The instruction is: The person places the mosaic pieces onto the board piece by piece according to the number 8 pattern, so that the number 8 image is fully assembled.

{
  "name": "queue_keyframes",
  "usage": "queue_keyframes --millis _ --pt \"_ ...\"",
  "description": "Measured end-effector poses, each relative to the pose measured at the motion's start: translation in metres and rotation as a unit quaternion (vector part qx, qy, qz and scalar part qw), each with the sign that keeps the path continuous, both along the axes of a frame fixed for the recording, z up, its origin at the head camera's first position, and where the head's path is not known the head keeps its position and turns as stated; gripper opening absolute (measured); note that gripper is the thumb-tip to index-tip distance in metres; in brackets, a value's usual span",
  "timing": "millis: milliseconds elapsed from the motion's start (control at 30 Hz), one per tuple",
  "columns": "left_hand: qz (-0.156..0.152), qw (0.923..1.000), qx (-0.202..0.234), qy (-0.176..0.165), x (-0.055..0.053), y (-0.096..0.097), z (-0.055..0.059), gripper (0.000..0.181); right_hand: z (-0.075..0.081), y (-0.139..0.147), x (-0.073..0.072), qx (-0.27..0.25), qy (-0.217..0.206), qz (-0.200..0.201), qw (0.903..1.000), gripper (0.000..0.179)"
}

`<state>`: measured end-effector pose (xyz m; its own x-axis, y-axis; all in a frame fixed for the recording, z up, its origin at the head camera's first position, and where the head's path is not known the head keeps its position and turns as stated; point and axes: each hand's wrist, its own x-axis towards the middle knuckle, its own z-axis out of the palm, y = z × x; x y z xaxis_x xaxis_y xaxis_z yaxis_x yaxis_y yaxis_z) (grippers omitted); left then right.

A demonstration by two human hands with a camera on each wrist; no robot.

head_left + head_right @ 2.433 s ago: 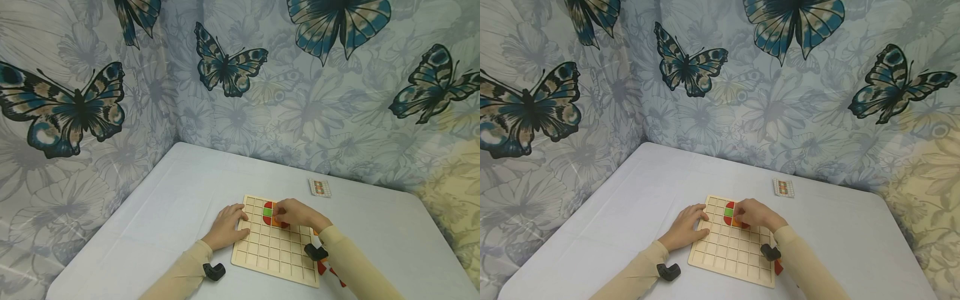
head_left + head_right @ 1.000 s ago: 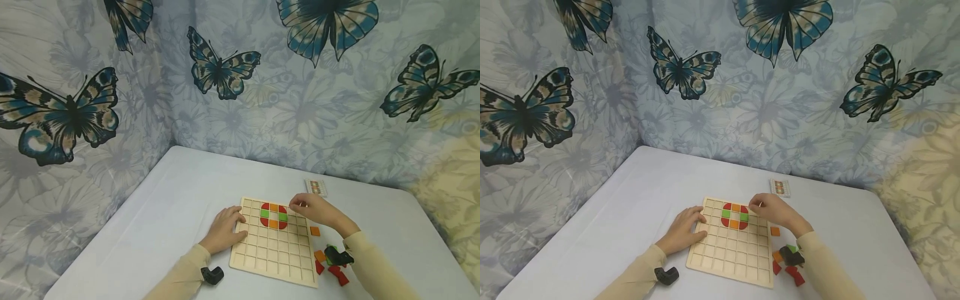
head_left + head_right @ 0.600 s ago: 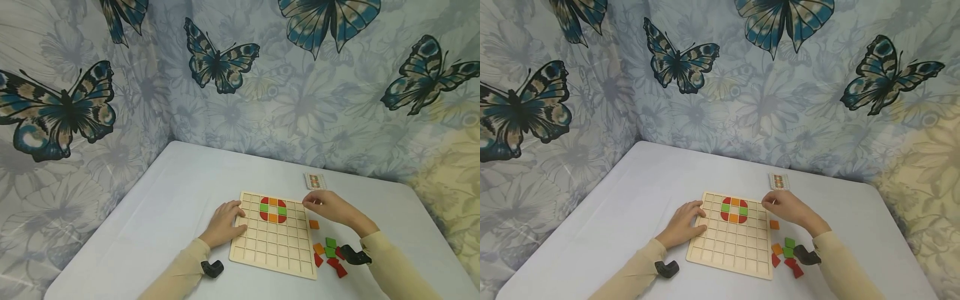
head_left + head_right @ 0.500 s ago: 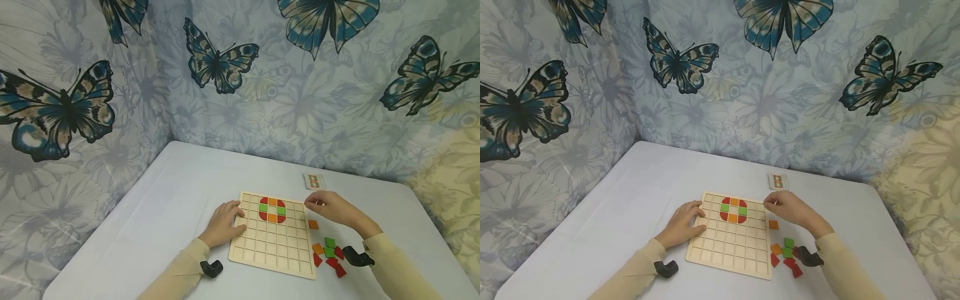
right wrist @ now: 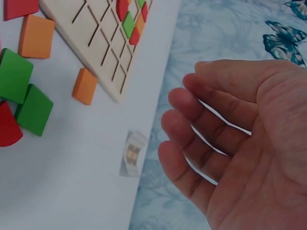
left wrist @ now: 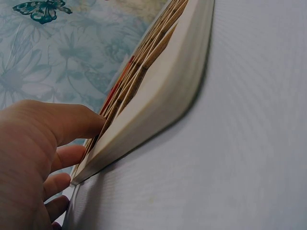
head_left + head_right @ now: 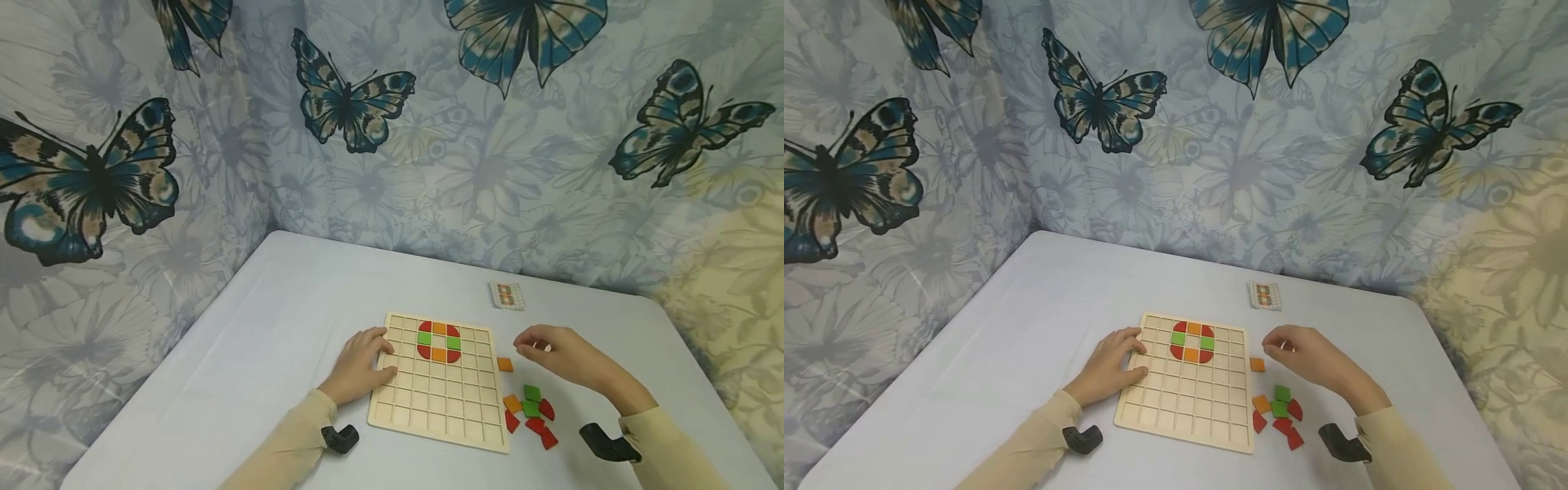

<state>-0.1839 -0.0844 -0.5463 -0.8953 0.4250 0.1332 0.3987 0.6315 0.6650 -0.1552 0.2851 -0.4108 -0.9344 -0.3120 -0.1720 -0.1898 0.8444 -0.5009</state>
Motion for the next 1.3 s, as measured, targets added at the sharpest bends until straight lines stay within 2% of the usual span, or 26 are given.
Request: queue_keyframes --millis 400,700,1067,1300 --pt "-0.001 1.0 0.008 -0.002 0.0 0.001 -0.001 0.024 -0.012 0.017 0.023 -0.005 0.007 -0.023 0.9997 0.025" --pt "-0.004 1.0 0.004 -0.002 0.0 0.0 0.0 0.023 -0.035 0.033 0.038 -0.015 -0.018 -0.059 0.998 0.026" --pt "0.003 1.0 0.004 0.0 0.0 0.0 0.0 0.024 -0.051 0.043 0.046 0.007 -0.045 -0.095 0.9944 0.021" --pt "0.003 1.0 0.005 -0.001 0.0 0.0 0.0 0.024 -0.062 0.05 0.054 -0.001 -0.055 -0.091 0.9944 0.025"
